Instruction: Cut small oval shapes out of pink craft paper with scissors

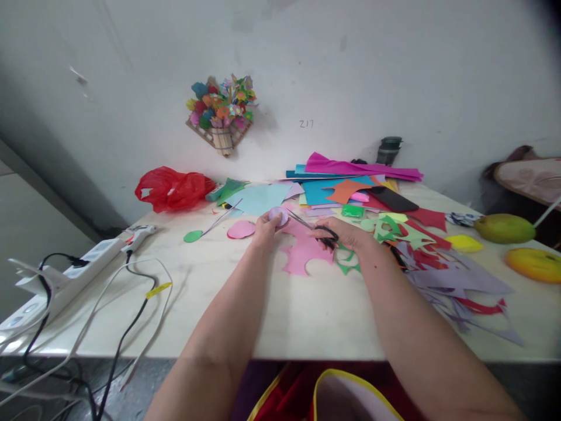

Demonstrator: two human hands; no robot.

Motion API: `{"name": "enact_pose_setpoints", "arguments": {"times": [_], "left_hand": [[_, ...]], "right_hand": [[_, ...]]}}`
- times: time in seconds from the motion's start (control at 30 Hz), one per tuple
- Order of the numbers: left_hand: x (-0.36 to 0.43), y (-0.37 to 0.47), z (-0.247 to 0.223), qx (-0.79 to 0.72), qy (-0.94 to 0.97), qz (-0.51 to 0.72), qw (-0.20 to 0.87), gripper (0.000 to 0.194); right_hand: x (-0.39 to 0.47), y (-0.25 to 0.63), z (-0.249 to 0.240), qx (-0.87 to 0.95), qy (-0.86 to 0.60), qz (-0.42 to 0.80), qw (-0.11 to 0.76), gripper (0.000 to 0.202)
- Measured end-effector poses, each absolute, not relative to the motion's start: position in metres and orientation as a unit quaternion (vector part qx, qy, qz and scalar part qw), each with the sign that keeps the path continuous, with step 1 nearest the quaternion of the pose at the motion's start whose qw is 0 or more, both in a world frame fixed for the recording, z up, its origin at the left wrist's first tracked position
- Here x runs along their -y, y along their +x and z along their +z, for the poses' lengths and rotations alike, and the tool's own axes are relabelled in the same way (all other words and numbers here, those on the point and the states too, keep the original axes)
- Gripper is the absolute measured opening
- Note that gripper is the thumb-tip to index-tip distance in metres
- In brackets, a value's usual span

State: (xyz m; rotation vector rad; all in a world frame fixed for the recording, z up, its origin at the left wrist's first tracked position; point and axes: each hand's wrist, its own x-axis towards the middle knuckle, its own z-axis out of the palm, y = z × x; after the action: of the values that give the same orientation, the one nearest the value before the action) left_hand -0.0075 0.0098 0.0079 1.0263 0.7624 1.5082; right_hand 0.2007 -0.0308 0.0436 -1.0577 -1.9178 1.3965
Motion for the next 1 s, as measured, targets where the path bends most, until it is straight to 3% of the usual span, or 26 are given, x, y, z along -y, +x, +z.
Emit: {"name": "enact_pose_setpoints", "arguments": {"times": [1.0], "left_hand": [[-0.008, 0.001, 0.006, -0.311, 0.439, 0.607, 0.585, 0.027]], "right_hand": [[0.030, 0.180, 0.037, 0.680, -0.418, 0.509, 0.324, 0.032]]}}
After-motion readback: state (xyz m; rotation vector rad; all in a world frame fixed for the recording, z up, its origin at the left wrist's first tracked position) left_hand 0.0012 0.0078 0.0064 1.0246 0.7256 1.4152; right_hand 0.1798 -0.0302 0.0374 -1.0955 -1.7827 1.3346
